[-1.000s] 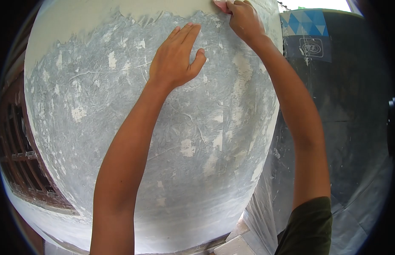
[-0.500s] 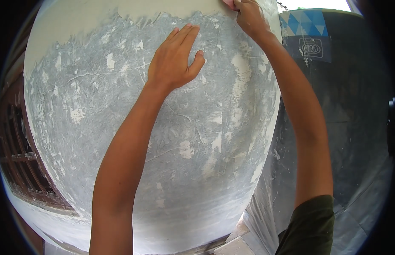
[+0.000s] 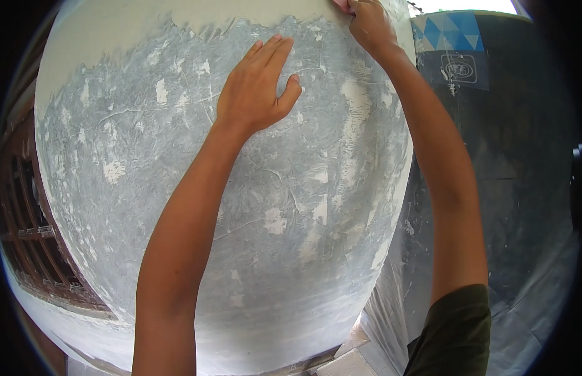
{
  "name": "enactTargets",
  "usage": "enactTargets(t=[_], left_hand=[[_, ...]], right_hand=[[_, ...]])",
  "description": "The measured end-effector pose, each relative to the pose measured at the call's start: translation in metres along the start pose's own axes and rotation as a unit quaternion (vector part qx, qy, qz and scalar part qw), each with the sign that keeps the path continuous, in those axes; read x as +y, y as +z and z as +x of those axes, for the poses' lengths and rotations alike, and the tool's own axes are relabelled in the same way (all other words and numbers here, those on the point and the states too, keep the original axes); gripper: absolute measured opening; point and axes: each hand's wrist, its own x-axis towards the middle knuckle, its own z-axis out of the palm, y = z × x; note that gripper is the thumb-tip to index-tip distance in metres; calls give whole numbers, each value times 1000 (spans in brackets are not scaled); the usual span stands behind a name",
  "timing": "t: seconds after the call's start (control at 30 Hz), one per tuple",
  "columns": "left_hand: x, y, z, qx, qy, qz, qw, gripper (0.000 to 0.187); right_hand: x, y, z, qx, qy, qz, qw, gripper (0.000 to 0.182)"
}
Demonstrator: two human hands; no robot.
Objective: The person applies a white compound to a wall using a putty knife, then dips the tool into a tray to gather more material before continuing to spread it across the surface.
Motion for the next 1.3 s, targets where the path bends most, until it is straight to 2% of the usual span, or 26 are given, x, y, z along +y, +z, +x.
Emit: enactTargets(t=[0.03,0.07,0.2,0.3,0.33,0.37,0.43,0.5,0.57,0.67,0.77,0.8,0.83,0.93,1.0,1.03,1.1,1.23,1.3], left_hand=[[0,0,0,4,-1,0,1000,53],[1,1,-1,8,-1,-1,1000,53],[0,2,-1,10,1,8,1000,52],[1,1,0,5,-2,6,1000,53],[1,1,0,4,-2,1,1000,52],[1,0,0,3,-2,-3,1000,52],[1,0,0,2,-3,4,1000,52],[1,0,0,-2,-2,9,1000,52],[2,0,-1,3,-6,11,1000,51],[1,1,0,2,-3,18,1000,52],[1,1,-1,-3,-2,13,1000,52],[1,1,-1,-5,-3,13,1000,52],[1,0,-1,-4,-2,9,1000,52],[2,0,-1,-5,-3,9,1000,52],[2,0,0,-6,-3,11,1000,52],[2,-1,0,-5,-4,12,1000,52],[2,0,-1,-4,-5,11,1000,52],[0,1,-1,1,-4,11,1000,52],[1,2,-1,-1,-1,10,1000,52]], right_hand=[[-3,-2,-9,-21,-35,-30,999,22],[-20,-10,-27,-42,23,-3,999,17],[-48,-51,-66,-45,1,11,999,19],[-25,-43,-36,-8,10,-7,1000,20],[-22,-40,-24,1,45,60,997,18],[-16,-31,-15,2,45,61,997,18],[-6,-17,3,-23,58,-7,998,22],[-3,-7,-8,-30,62,-19,997,23],[-14,-21,-36,-51,8,1,999,22],[-43,-56,-69,-59,-2,14,998,15],[-32,-64,-48,-4,-10,26,1000,20],[-31,-68,-33,-24,34,52,998,19],[-17,-54,-20,-23,34,53,998,19],[22,-20,7,-36,89,-14,995,24],[31,-12,3,2,-50,126,991,22],[26,-12,-8,3,-49,127,991,22],[6,-26,-42,-53,-17,-24,998,23],[-20,-56,-63,-46,2,20,999,17],[-10,-55,-42,-11,13,8,1000,24]])
